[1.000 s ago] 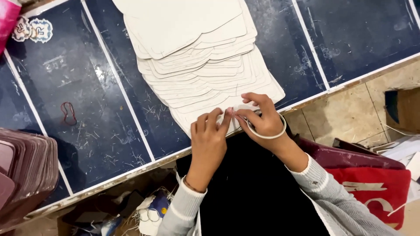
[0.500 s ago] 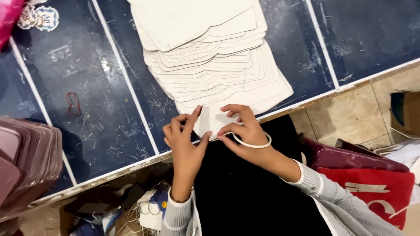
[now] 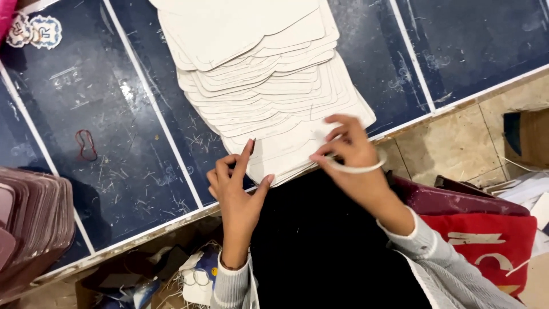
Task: Applying adhesive tape to paper cutouts in a print shop finishing area.
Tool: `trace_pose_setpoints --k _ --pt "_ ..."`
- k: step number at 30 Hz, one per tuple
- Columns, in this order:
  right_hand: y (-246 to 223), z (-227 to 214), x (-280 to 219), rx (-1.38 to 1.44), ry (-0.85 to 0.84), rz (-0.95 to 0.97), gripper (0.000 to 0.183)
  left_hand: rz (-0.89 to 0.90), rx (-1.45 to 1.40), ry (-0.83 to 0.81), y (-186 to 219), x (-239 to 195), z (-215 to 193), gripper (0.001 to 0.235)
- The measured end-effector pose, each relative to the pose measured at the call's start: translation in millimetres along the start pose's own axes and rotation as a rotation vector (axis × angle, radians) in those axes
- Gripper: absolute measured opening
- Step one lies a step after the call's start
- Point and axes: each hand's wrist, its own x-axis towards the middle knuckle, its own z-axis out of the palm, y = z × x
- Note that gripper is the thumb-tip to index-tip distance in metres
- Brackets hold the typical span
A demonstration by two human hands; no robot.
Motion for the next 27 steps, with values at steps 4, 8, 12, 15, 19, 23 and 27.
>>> trace_pose_setpoints --k 4,8,12,15,19,23,27 --pt "17.5 -3.5 -0.7 -0.002 0.045 0.055 0.018 0.022 0.081 0.013 15.8 5.0 7.1 0.075" --pt "20.9 1.2 -3.5 0.009 0.034 0.085 0.018 0.108 0.216 0.01 29.7 18.3 27.7 0.082" --pt "11.6 -1.4 0.0 -0.035 0.07 -0.009 0.02 0.282 0.238 -0.128 39.4 28.0 52.3 0.083" --pt "-4.3 -15.5 8.4 -0.047 0.158 -0.091 0.016 0.45 0.366 -0.115 52.5 20.7 51.5 0.067" --pt "-11.5 -17.9 13.7 -0.032 0.239 -0.173 0.014 0.623 0.569 0.263 53.6 38.0 45.2 0.064" --pt "-10.3 -10.4 19.8 -0.096 0.275 -0.225 0.01 0.725 0.68 0.516 43.9 55.6 46.2 0.072" --pt "5.0 -3.5 17.3 -0.084 0.075 -0.102 0.006 0.656 0.635 0.237 36.0 56.4 34.0 0.057"
